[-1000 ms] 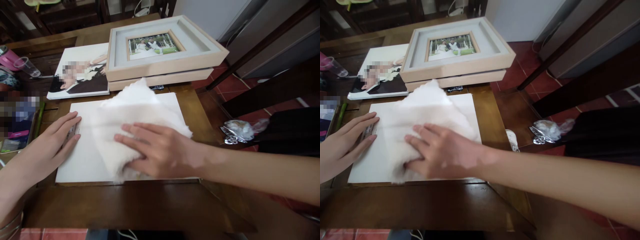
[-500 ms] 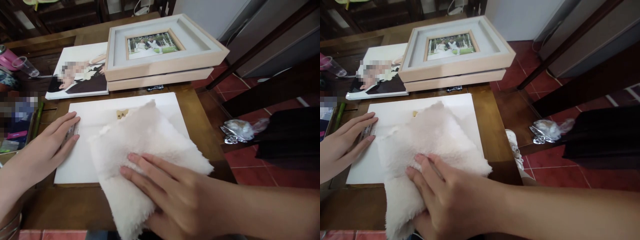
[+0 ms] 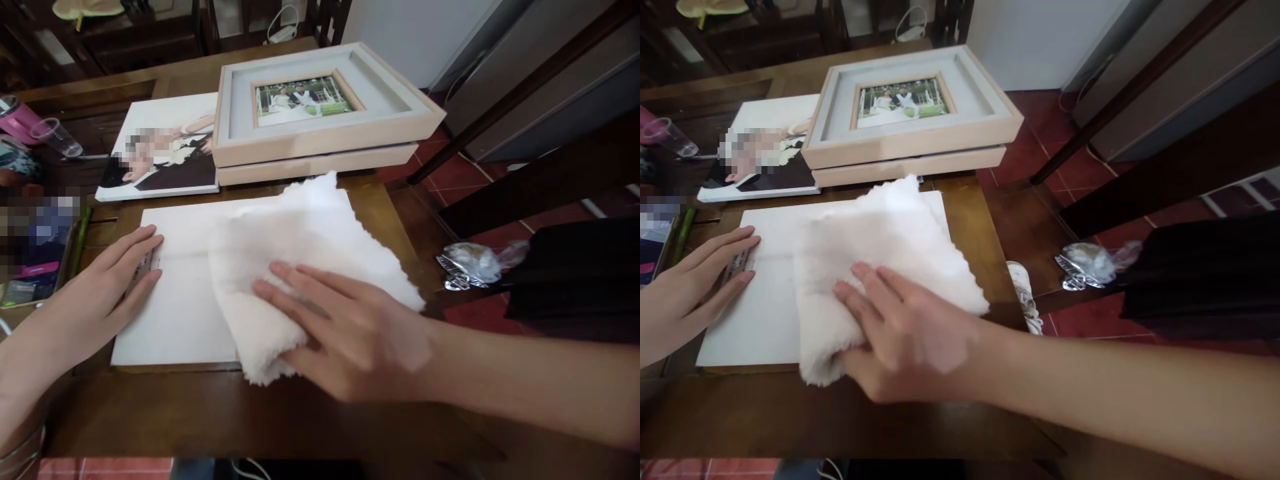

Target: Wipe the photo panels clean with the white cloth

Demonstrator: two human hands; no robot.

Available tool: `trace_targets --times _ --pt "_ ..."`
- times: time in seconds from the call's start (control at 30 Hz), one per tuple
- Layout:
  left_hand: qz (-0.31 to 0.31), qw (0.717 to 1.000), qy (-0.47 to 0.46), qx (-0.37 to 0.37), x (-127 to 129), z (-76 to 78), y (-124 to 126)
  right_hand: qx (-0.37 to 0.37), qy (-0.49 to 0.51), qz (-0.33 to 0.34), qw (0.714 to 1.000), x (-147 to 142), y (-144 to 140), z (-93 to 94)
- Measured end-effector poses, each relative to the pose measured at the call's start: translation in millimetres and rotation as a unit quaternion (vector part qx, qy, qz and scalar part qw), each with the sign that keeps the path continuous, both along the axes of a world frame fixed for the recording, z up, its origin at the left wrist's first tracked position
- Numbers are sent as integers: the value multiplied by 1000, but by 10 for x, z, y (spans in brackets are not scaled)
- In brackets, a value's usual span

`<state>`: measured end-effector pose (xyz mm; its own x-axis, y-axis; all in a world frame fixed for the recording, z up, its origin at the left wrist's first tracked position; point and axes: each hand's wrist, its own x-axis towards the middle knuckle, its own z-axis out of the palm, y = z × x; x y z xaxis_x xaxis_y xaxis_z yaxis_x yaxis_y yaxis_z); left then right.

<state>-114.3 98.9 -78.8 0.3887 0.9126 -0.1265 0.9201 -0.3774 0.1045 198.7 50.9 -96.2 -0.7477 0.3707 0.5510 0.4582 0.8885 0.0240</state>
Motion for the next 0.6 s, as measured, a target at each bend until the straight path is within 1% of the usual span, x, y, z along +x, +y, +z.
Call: trace_targets --times 0.07,0.13,0.27,0.33,0.43,0.53,0.6 --pt "-2 1000 -1 1 -3 0 -2 -3 3 19 1000 -50 -83 1" --pt "-6 1000 -2 5 -3 0 -1 -10 7 28 1000 -73 -99 4" --pt "-7 1000 -5 6 8 2 -3 -31 -8 24 999 -96 40 45" --pt "-2 1000 -2 -1 10 3 -8 -75 -46 18 996 -141 141 107" --pt "-11 1000 -3 -4 -9 -2 -8 -176 -91 -6 980 -279 288 230" --pt "-49 999 -21 3 -39 -10 5 -249 -75 -31 965 -477 423 322" --pt "-69 997 -35 8 -46 -9 15 -262 -47 -30 964 -621 509 348"
